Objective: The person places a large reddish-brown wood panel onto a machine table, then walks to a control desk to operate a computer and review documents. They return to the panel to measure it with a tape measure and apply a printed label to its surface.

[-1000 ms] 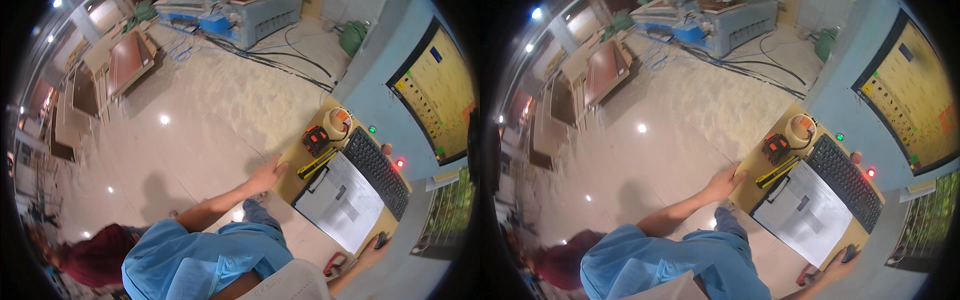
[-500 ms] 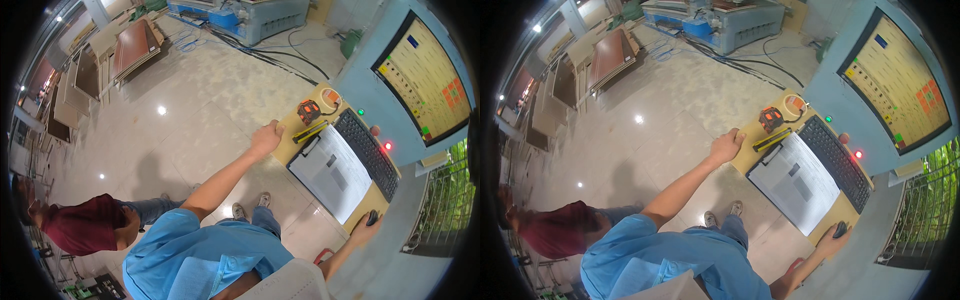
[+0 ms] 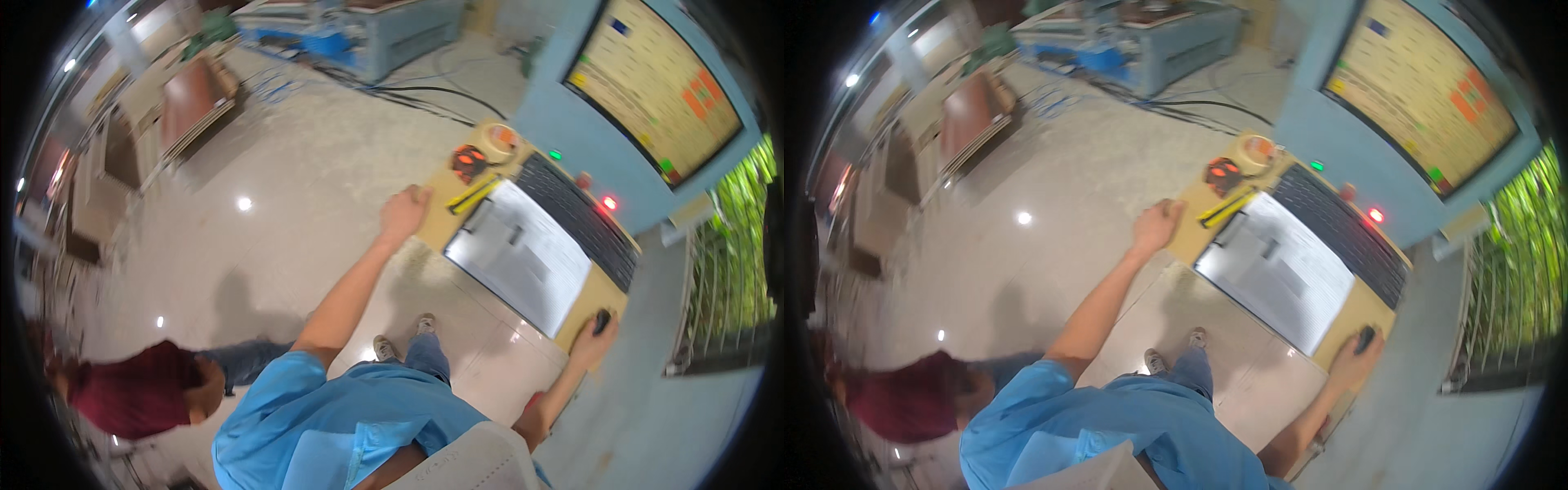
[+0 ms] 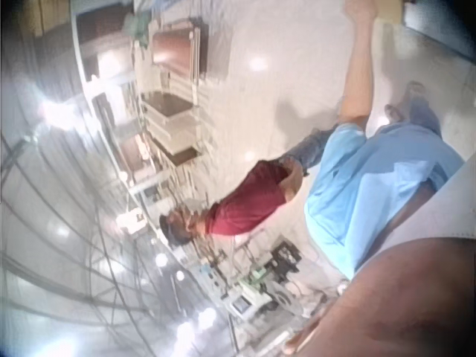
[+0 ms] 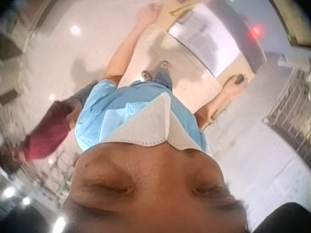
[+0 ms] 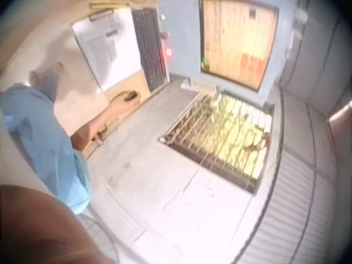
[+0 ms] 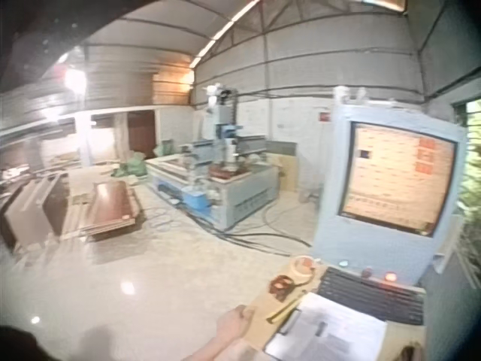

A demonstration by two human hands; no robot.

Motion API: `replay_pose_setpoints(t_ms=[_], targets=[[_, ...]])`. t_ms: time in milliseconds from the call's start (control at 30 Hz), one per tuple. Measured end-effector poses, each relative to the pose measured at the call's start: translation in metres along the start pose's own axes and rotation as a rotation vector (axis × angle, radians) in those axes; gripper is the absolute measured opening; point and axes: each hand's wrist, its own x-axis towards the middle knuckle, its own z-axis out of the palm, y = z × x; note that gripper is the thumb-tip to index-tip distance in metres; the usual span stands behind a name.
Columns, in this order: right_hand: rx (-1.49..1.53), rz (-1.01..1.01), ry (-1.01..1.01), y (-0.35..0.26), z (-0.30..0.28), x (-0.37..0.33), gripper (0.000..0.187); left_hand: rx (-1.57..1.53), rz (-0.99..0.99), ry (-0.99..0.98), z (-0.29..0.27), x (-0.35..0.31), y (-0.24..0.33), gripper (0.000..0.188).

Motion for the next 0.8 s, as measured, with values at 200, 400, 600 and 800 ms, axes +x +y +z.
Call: replay_pose_setpoints(t_ms=[200, 400, 600, 800], targets=[[-0.018, 0.082, 0.007, -0.008, -0.004, -0.003, 0.050, -0.061, 0.043, 0.012, -0.001, 0.004, -0.001, 0.053], [-0.076, 0.168, -0.021, -0.020, -0.006, -0.004, 0.049, -0.101, 0.035, -0.002, -0.006, 0.000, 0.003, 0.054], [-0.047, 0.142, -0.027, -0.007, -0.002, -0.005, 0.050, 0.000, 0.029, -0.001, -0.003, 0.003, -0.003, 0.059], [0.009, 0.009, 0.012, 0.002, 0.002, -0.002, 0.049, 0.060, -0.006, 0.010, 0.002, 0.002, -0.004, 0.063]])
